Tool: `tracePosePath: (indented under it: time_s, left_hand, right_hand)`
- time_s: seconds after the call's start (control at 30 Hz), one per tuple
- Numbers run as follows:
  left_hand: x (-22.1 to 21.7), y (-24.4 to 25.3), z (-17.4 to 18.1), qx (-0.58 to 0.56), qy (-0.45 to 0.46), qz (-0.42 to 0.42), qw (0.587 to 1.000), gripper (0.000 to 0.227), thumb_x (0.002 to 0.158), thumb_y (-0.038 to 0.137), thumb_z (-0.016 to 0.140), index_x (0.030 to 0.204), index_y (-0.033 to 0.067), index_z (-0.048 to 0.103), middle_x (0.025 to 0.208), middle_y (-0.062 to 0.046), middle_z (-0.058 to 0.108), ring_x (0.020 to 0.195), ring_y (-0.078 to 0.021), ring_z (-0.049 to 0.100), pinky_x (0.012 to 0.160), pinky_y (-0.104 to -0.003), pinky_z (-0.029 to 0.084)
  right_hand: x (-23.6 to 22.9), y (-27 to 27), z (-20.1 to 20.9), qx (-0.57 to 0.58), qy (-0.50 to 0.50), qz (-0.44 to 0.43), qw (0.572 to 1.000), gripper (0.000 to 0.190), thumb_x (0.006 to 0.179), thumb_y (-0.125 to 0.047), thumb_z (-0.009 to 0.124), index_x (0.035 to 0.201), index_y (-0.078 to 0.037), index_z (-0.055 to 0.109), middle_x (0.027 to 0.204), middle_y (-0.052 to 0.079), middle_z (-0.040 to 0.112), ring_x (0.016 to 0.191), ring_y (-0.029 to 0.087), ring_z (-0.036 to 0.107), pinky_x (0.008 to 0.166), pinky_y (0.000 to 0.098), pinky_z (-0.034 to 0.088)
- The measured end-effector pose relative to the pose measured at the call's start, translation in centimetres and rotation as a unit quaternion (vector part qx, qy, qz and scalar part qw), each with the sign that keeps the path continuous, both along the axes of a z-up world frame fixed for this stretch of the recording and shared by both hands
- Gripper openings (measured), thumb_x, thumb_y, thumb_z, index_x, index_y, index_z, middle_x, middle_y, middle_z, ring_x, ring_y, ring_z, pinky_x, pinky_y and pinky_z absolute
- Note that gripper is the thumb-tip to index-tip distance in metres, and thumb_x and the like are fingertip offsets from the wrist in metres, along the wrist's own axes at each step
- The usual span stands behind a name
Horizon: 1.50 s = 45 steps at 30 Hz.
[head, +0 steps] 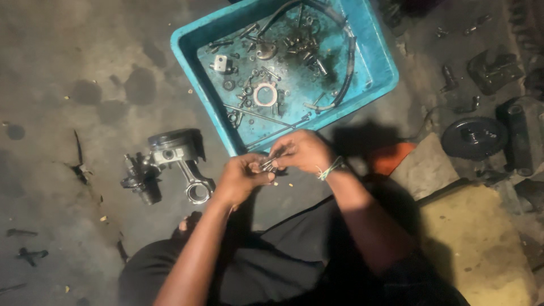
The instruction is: The person sits on the floor and sorts small mechanical parts from a blue plastic tray. They pick up individual items such as bolts, nuts, and washers, inspect them, and place them back into the tray or on the floor.
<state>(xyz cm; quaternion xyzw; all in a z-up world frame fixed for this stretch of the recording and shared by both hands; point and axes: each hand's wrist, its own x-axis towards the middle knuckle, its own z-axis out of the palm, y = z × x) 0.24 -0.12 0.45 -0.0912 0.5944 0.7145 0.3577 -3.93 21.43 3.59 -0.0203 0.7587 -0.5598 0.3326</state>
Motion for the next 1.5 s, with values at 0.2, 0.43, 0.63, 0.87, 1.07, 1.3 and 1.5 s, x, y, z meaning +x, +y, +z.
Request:
tracePosePath:
  time_s: [0.2,0.43,0.63,0.87,1.07,1.3,1.5]
  left_hand:
    - [-0.2,0.1,-0.5,0.026,0.004,0.004,1.0,0.047,0.076,-0.006,0.08,0.12,-0.0052,0.066,0.1,-0.006,0.074,0.09,-0.0142,0.072,0.08,-0.028,0.061]
    - [-0.5,0.0,0.0,0.024,-0.054,-0.014,0.998,0.056,0.086,0.005,0.073,0.139,-0.0009,0.056,0.092,-0.006,0.07,0.083,-0.0161,0.069,0.073,-0.03,0.057]
    - [-0.7,-0.4,1.0,-0.059,0.025,-0.086,0.994,0.049,0.088,0.012,0.073,0.135,0.0019,0.062,0.091,-0.007,0.072,0.086,-0.0156,0.07,0.077,-0.03,0.055]
    - [-0.6,-0.2,0.7,-0.094,0.021,-0.098,0.991,0.047,0.087,0.011,0.075,0.132,0.003,0.064,0.09,-0.007,0.071,0.088,-0.0165,0.068,0.08,-0.03,0.053]
    - [-0.8,0.3,0.5,-0.092,0.01,-0.107,0.99,0.047,0.086,0.011,0.075,0.131,0.0032,0.065,0.097,-0.008,0.071,0.092,-0.0166,0.068,0.084,-0.03,0.053]
    - [-0.8,0.6,0.0,-0.151,0.068,-0.154,0.974,0.048,0.086,0.012,0.076,0.132,0.0054,0.066,0.102,-0.007,0.073,0.101,-0.0159,0.066,0.09,-0.03,0.05]
    - [-0.6,0.3,-0.3,-0.113,0.027,-0.139,0.983,0.049,0.086,0.01,0.073,0.134,0.0058,0.064,0.101,-0.007,0.072,0.1,-0.0164,0.066,0.09,-0.031,0.051]
  right_hand:
    - [0.1,0.0,1.1,0.031,0.032,-0.024,0.999,0.019,0.073,-0.007,0.085,0.091,-0.003,0.079,0.08,0.005,0.079,0.072,0.011,0.073,0.065,0.0256,0.057]
    - [-0.5,2.0,2.5,0.012,0.042,-0.088,0.995,0.018,0.075,-0.004,0.082,0.092,0.0,0.078,0.079,0.008,0.078,0.07,0.013,0.073,0.062,0.0253,0.057]
    - [-1.0,12.4,3.8,0.067,0.175,-0.226,0.956,0.019,0.082,-0.002,0.082,0.1,0.001,0.077,0.088,0.009,0.077,0.078,0.013,0.073,0.071,0.0257,0.058]
    - [-2.9,31.0,-4.2,0.032,0.202,-0.546,0.812,0.023,0.085,0.007,0.074,0.107,0.011,0.069,0.091,0.017,0.076,0.075,0.018,0.072,0.068,0.0252,0.059]
    - [-4.7,35.5,-17.0,-0.07,0.144,-0.616,0.772,0.019,0.082,0.01,0.072,0.101,0.013,0.067,0.096,0.021,0.075,0.082,0.026,0.078,0.074,0.0317,0.067]
    - [-6.0,34.2,-19.2,-0.004,0.162,-0.581,0.798,0.023,0.079,0.009,0.075,0.101,0.01,0.07,0.093,0.018,0.075,0.081,0.024,0.077,0.072,0.0317,0.067]
    - [-6.1,32.2,-16.8,0.127,0.182,-0.584,0.781,0.022,0.074,0.004,0.08,0.096,0.004,0.076,0.084,0.012,0.077,0.072,0.018,0.075,0.063,0.0291,0.065]
